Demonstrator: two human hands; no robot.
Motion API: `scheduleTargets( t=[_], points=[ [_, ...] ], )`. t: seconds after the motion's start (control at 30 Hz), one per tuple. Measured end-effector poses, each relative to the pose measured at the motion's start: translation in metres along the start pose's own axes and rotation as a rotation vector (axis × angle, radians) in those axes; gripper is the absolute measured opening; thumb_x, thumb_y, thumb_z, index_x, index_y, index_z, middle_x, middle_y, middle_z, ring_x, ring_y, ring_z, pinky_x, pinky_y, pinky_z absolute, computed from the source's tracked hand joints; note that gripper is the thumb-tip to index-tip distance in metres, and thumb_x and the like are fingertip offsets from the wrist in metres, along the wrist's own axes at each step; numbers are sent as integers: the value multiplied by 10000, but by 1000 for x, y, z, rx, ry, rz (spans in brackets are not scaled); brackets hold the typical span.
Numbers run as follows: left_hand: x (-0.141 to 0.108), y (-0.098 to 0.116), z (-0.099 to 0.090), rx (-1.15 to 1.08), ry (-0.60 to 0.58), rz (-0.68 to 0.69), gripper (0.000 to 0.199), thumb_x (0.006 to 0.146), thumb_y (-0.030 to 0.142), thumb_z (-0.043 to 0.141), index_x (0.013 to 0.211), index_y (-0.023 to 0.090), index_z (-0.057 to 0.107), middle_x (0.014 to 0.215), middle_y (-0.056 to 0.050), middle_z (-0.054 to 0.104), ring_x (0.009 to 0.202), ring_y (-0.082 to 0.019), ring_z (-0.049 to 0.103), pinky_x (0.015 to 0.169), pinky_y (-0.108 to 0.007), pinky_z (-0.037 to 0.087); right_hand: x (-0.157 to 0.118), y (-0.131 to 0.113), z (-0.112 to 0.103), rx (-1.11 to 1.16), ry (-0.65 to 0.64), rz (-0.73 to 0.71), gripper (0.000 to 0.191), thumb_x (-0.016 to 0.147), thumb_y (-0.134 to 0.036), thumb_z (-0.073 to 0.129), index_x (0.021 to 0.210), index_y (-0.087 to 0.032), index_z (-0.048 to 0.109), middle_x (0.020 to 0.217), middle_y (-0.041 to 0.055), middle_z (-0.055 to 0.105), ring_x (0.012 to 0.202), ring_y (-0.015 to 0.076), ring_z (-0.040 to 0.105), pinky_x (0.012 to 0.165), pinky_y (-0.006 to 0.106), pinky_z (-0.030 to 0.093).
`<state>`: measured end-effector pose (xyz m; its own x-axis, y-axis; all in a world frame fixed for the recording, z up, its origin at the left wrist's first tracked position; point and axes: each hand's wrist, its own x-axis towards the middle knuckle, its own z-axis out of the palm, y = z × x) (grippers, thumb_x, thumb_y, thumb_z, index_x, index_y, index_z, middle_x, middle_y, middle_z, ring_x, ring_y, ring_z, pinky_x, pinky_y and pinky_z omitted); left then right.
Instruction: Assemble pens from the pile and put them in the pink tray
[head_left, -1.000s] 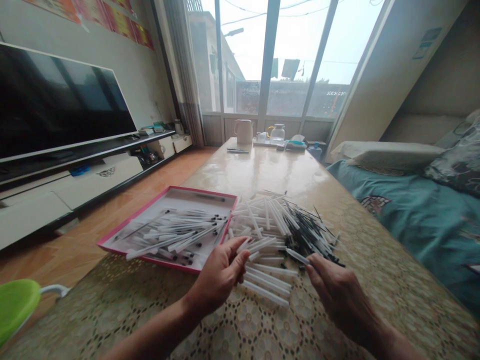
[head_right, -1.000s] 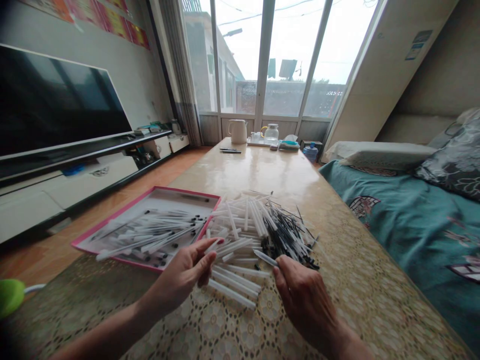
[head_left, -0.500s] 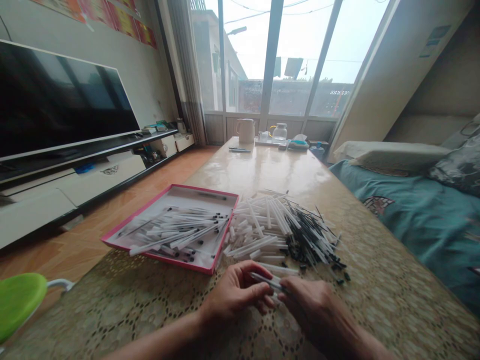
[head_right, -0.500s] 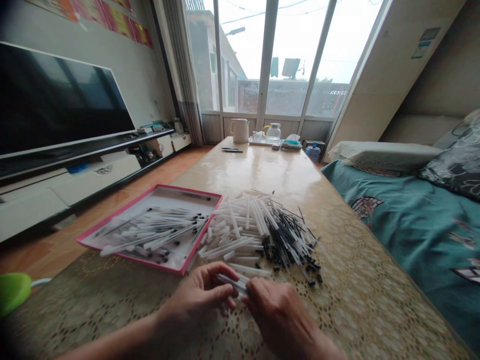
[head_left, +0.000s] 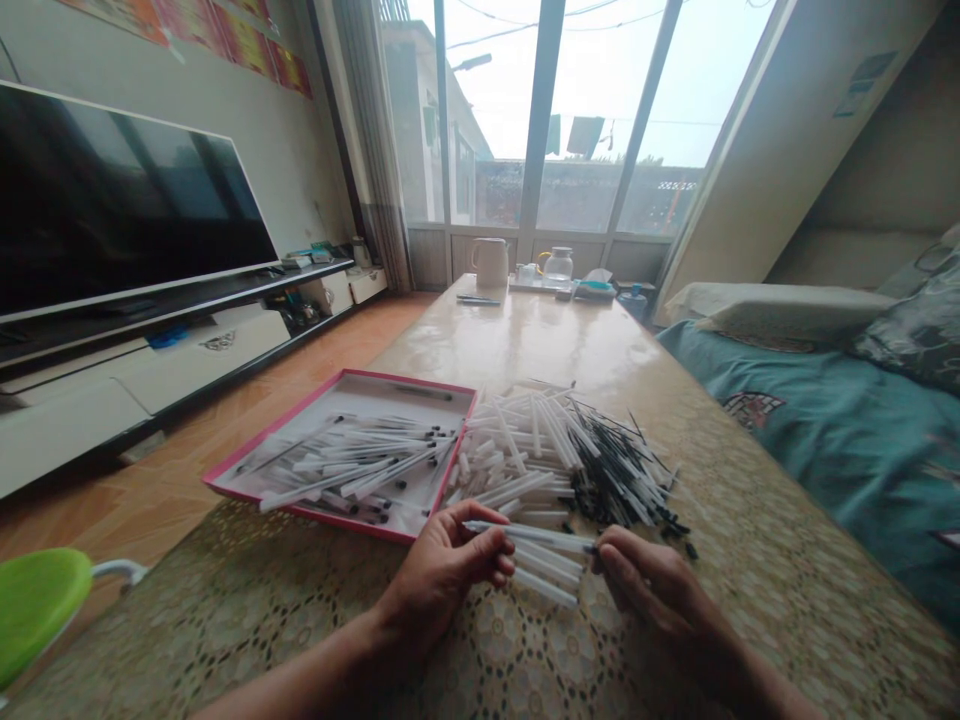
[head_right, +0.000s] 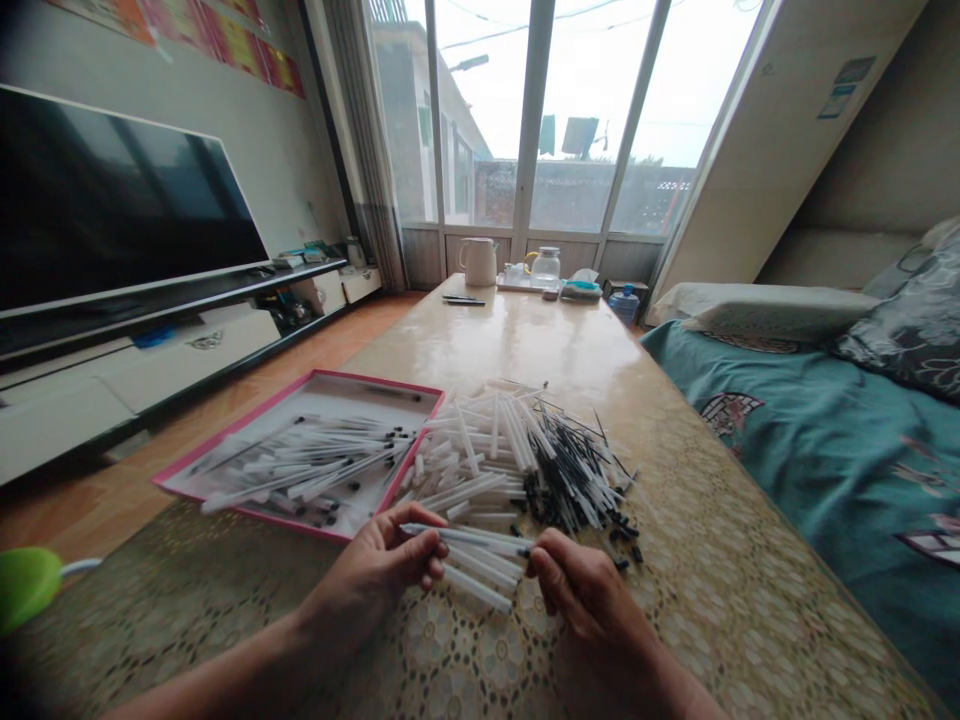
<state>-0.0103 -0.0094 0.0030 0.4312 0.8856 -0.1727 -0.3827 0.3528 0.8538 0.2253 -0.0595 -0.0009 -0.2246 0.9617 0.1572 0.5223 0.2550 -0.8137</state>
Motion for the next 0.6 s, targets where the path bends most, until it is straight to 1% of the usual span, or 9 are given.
scheduleTargets(
  t=[0.17, 0.3, 0.4, 0.47, 0.6],
  points=[
    [0, -2, -1, 23, -13, -6, 283, 672, 291, 784, 820, 111, 623, 651, -24, 671, 552, -112, 629, 499, -190, 468, 2, 5, 1, -75, -26, -76, 393, 967, -446, 282, 751, -197, 495, 558, -38, 497, 500, 99, 468, 511, 209, 351],
    [2, -3, -3, 27, 2, -9, 288, 674, 306, 781, 809, 112, 617, 650, -25, 670, 544, -113, 626, 494, -194, 470, 1, 2, 2, -120, 25, -85, 333, 949, -416, 356, 756, -196, 517, 581, -25, 539, 520, 109, 501, 530, 209, 387],
    [3, -3, -4, 22, 8, -7, 301, 670, 308, 785, 812, 109, 610, 651, -27, 669, 546, -112, 625, 494, -192, 469, 1, -1, 2, -122, 65, -63, 273, 922, -412, 424, 824, -188, 545, 645, -3, 593, 576, 126, 539, 551, 214, 414],
    [3, -3, -4, 20, 7, -7, 306, 668, 304, 787, 813, 105, 605, 649, -28, 668, 546, -111, 625, 495, -191, 469, 1, -1, 2, -123, 69, -69, 293, 930, -414, 400, 830, -187, 555, 654, 1, 604, 579, 127, 547, 547, 213, 415],
    [3, -2, -3, 23, 9, -15, 318, 657, 307, 794, 811, 103, 604, 648, -29, 670, 546, -109, 623, 502, -192, 469, 3, 2, 4, -147, 61, -126, 404, 971, -388, 289, 714, -192, 531, 560, -15, 575, 512, 110, 537, 546, 209, 413]
  ],
)
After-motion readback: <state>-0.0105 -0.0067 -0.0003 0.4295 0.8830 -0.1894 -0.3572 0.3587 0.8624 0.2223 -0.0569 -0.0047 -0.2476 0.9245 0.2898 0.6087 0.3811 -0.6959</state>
